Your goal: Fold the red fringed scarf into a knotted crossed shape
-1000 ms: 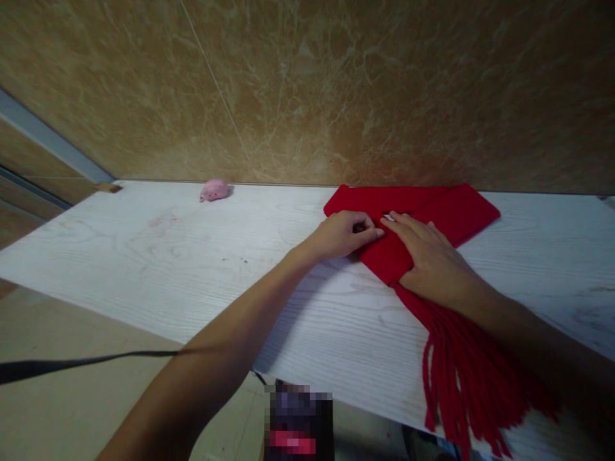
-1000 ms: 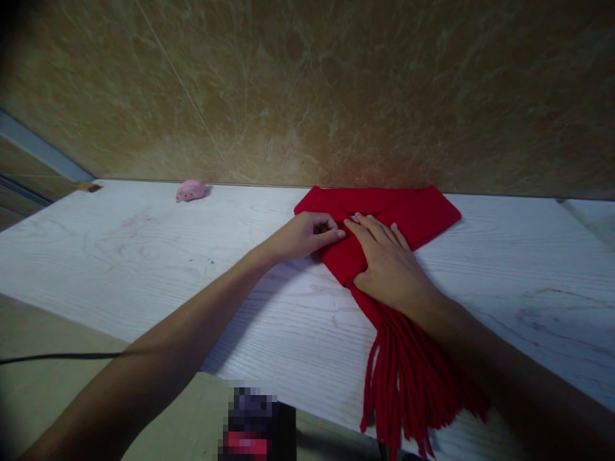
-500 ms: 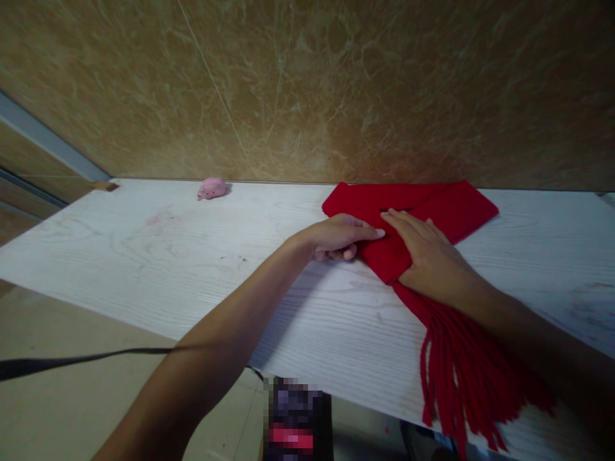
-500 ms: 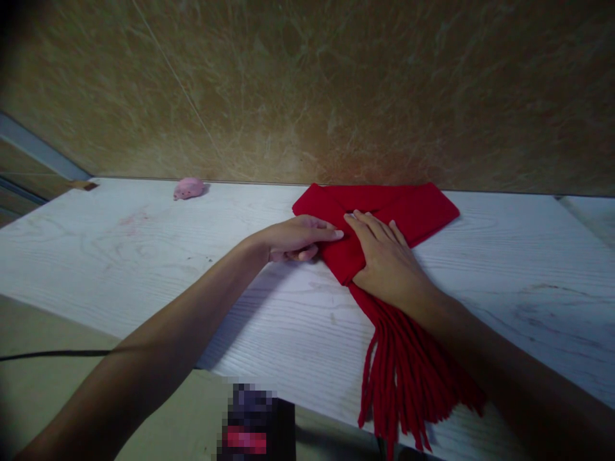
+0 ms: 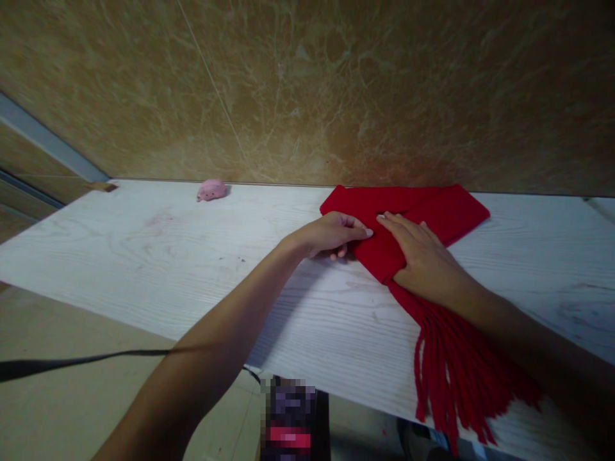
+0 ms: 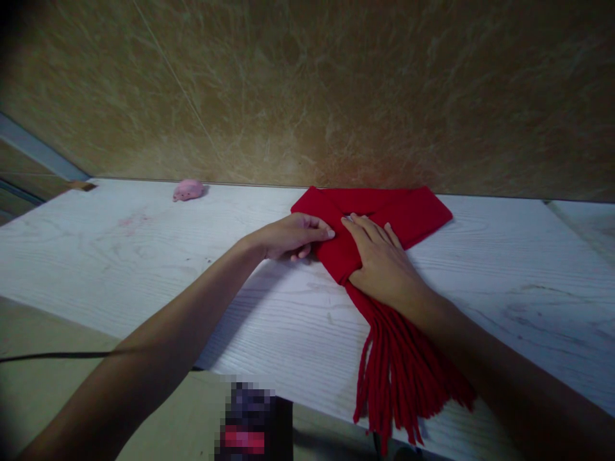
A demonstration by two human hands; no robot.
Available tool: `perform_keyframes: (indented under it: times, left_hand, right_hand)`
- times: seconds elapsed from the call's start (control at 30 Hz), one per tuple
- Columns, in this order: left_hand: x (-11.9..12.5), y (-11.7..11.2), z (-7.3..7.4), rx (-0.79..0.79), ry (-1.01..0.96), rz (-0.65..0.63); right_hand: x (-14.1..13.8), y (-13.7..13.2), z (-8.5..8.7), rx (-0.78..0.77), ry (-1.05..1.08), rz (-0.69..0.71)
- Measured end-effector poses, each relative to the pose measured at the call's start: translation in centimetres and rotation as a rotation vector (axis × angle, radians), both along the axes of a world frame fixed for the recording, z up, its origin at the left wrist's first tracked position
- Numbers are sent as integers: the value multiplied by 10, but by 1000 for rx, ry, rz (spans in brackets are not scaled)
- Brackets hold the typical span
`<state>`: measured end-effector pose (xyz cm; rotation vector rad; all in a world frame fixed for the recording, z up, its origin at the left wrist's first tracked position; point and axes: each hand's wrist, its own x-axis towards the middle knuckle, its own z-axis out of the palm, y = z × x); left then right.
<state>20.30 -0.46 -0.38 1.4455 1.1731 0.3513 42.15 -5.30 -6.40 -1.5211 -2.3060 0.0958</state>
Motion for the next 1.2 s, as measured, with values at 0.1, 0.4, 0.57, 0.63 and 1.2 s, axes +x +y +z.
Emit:
perform_keyframes:
  times: [0.1, 0.4, 0.57, 0.63, 1.2]
  left_hand:
    - [-4, 1, 1, 37, 56, -29]
    - [0, -5, 11, 146, 158, -110]
    - [-1, -3, 8, 115, 81, -119]
    - [-2, -1, 4, 69, 12, -113]
    - [4, -3, 1, -12, -13, -88]
  right_hand:
    - [-1, 0, 1, -13, -6, -4]
    - [0, -2, 2, 14, -25, 20]
    - [0, -2, 0, 50, -52, 16]
    - [1, -1, -1, 58, -63, 11]
    - [1, 1, 5, -44, -95, 41]
